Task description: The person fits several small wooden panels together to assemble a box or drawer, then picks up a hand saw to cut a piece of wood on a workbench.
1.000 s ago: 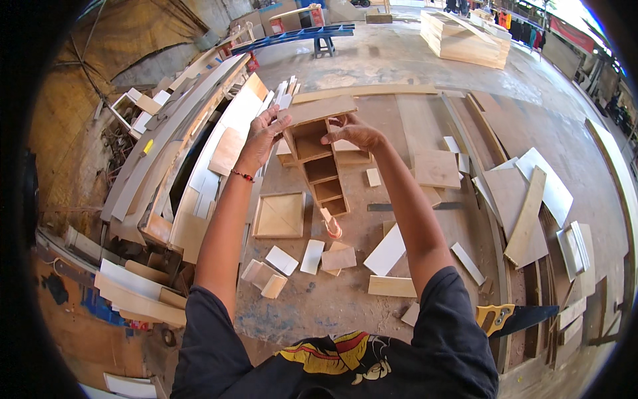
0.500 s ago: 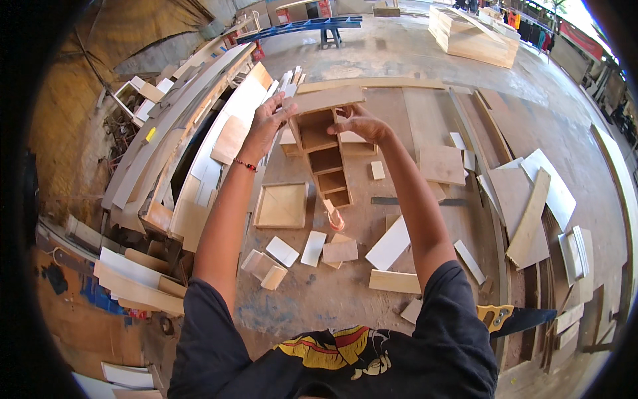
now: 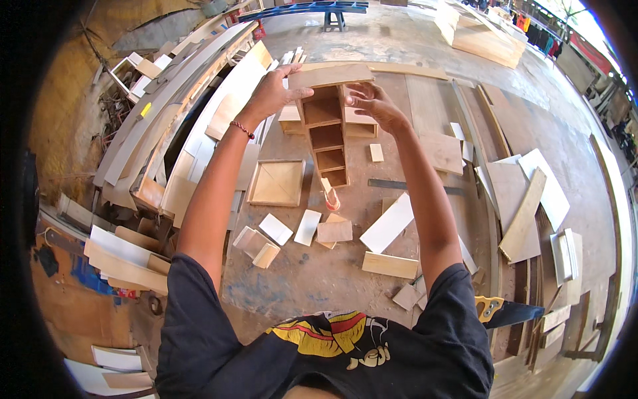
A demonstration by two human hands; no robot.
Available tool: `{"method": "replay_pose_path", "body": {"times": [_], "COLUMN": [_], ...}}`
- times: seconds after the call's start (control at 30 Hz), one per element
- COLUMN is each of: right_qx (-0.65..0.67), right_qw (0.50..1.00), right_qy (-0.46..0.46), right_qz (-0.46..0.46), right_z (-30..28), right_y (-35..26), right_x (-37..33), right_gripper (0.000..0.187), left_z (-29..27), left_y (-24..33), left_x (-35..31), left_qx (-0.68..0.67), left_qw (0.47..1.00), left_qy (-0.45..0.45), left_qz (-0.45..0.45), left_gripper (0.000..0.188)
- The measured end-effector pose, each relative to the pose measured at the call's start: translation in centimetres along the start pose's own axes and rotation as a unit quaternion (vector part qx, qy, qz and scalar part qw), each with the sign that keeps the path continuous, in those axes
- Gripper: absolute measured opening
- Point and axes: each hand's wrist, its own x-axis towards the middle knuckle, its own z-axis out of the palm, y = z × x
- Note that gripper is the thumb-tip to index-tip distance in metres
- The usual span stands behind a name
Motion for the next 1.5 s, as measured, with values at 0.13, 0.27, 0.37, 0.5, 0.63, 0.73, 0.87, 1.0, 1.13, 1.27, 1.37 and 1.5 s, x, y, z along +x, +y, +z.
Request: {"method": "replay_pose_path", "body": {"times": [0.13,0.27,0.37,0.5,0.63,0.73,0.87,1.0,1.13,1.27,1.37,1.5], "right_qx": [0.040,0.052,0.040,-0.029,-0.014,0.053,0.076,0.110,0.025,-0.058,-0.148,-0.415], "right_qw": [0.998,0.988,0.978,0.968,0.991,0.994,0.975,0.963,0.935,0.930,0.916,0.860], "right_qy": [0.051,0.132,0.187,0.227,0.130,0.089,0.087,0.097,0.165,0.141,0.158,0.204], "right_qz": [-0.019,-0.056,-0.089,-0.105,-0.032,0.041,0.191,0.224,0.313,0.334,0.336,0.213], "right_z": [0.6,0.0,1.7,2.9,4.5,6.4,8.9,10.2,11.4,10.2,9.1,7.1], "right_y": [-0.8,-1.1,-3.5,-6.8,-6.5,-2.0,5.1,10.7,13.8,16.1,16.6,19.2], "right_x": [-0.4,0.1,-0.6,-3.5,-8.9,-12.4,-16.7,-20.8,-25.0,-27.8,-28.6,-29.7], "right_gripper": [0.087,0.087,0.090,0.078,0.036,0.020,0.018,0.022,0.027,0.027,0.028,0.036], "left_z": [0.1,-0.5,-1.5,-2.6,-0.7,2.8,8.2,11.4,13.3,13.7,13.6,9.9], "left_y": [0.6,2.0,3.2,6.4,8.5,7.5,5.5,5.1,5.4,6.2,5.3,3.8], "left_x": [-0.2,-0.1,-0.8,-3.7,-11.1,-18.0,-25.9,-31.9,-36.0,-38.1,-39.3,-38.5], "left_qx": [-0.013,0.013,0.034,0.023,0.040,-0.006,-0.042,-0.026,-0.001,0.023,-0.025,-0.072], "left_qw": [0.999,0.997,0.993,0.986,0.991,0.998,0.989,0.979,0.970,0.965,0.981,0.977], "left_qy": [0.029,0.061,0.094,0.131,0.118,0.064,-0.005,-0.047,-0.103,-0.160,-0.076,0.041], "left_qz": [0.006,0.041,0.066,0.098,0.056,-0.015,-0.139,-0.195,-0.222,-0.207,-0.176,-0.198], "left_gripper": [0.071,0.069,0.067,0.065,0.066,0.072,0.070,0.068,0.070,0.072,0.064,0.048]}}
